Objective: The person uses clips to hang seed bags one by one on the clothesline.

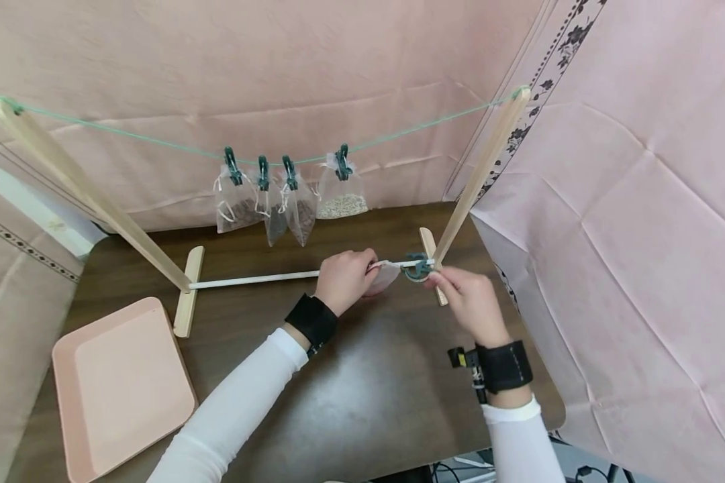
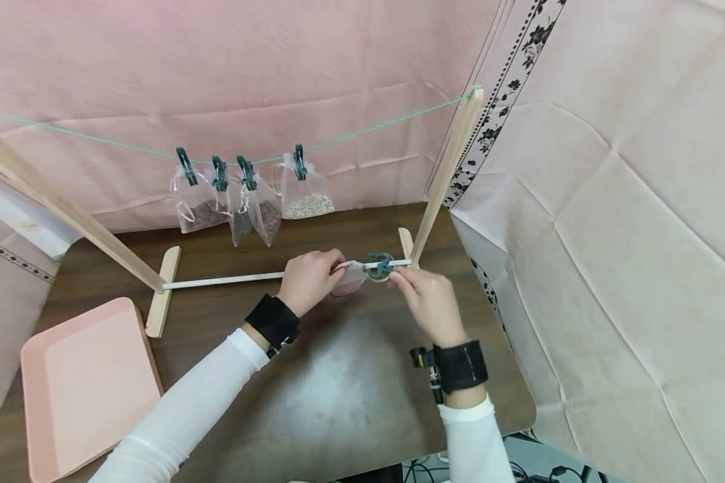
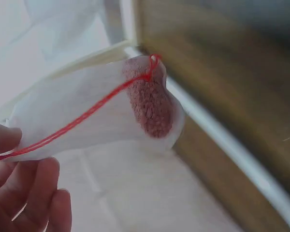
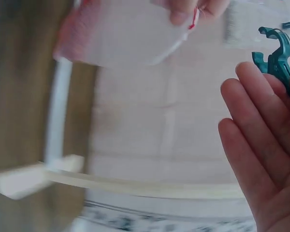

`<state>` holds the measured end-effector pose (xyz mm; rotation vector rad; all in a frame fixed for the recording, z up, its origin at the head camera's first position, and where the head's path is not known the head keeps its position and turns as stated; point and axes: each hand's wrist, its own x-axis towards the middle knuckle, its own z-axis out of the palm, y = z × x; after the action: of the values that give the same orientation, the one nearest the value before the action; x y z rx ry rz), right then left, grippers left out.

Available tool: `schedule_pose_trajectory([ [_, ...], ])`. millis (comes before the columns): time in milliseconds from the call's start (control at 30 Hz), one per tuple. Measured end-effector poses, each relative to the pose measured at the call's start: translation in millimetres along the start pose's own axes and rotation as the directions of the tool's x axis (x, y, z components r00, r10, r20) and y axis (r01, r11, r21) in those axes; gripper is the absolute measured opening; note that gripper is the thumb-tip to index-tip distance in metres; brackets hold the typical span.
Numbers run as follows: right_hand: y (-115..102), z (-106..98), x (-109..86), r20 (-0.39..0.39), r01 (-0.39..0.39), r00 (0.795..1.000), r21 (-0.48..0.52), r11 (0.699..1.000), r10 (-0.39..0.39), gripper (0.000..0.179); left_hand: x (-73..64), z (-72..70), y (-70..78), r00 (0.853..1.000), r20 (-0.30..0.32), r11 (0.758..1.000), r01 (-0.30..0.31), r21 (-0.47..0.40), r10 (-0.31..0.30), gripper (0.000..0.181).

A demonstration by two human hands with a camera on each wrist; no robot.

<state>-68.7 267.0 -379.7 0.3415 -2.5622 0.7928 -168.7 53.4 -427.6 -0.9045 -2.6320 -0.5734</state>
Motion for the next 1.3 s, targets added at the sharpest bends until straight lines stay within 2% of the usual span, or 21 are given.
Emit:
schedule_pose_trajectory([
  [200, -16, -40, 46.3, -0.024, 0.177, 0.983, -0.137, 0.975, -0.182, 0.017, 23.5, -38.4, 22.0, 0.991, -0.095, 0.995, -0.087, 0.051, 0.092, 0.018],
  [333, -29, -64, 71.2, -0.008, 0.281, 0.957, -0.199, 0.939, -0.289, 0.014, 36.8, -72.2, 36.3, 0.974, -0.193, 0.993, -0.117, 0.037, 0.121, 0.017],
  [500, -48, -90, 99.8, 0.005, 0.374, 0.922, -0.273, 0.886, -0.387, 0.016, 52.4, -111.8, 46.1, 0.943, -0.313, 0.993, -0.112, 0.023, 0.113, 0.018],
  [667, -60, -106, 119.4, 0.035, 0.422, 0.900, -0.329, 0.845, -0.435, 0.014, 66.8, -134.5, 48.9, 0.906, -0.406, 0.993, -0.116, 0.035, 0.121, 0.020],
  [800, -68, -115, 133.6, 0.079, 0.445, 0.890, -0.369, 0.816, -0.450, 0.016, 78.2, -145.3, 48.2, 0.887, -0.445, 0.992, -0.096, 0.078, 0.121, 0.020],
  [933, -75, -118, 148.5, 0.111, 0.469, 0.875, -0.430, 0.772, -0.471, 0.018, 90.1, -153.6, 47.6, 0.892, -0.441, 0.992, -0.051, 0.114, 0.097, 0.020],
  [1100, -79, -115, 166.2, 0.143, 0.496, 0.854, -0.510, 0.703, -0.500, 0.021, 101.8, -159.0, 47.8, 0.912, -0.405, 0.992, -0.009, 0.124, 0.059, 0.019],
  [1200, -81, -112, 175.3, 0.179, 0.500, 0.855, -0.533, 0.682, -0.487, 0.021, 105.7, -158.0, 46.6, 0.926, -0.376, 0.993, 0.013, 0.118, 0.032, 0.019],
  [1300, -83, -109, 183.6, 0.211, 0.494, 0.863, -0.545, 0.678, -0.460, 0.026, 108.5, -156.0, 44.3, 0.935, -0.355, 0.993, 0.046, 0.107, -0.005, 0.018],
])
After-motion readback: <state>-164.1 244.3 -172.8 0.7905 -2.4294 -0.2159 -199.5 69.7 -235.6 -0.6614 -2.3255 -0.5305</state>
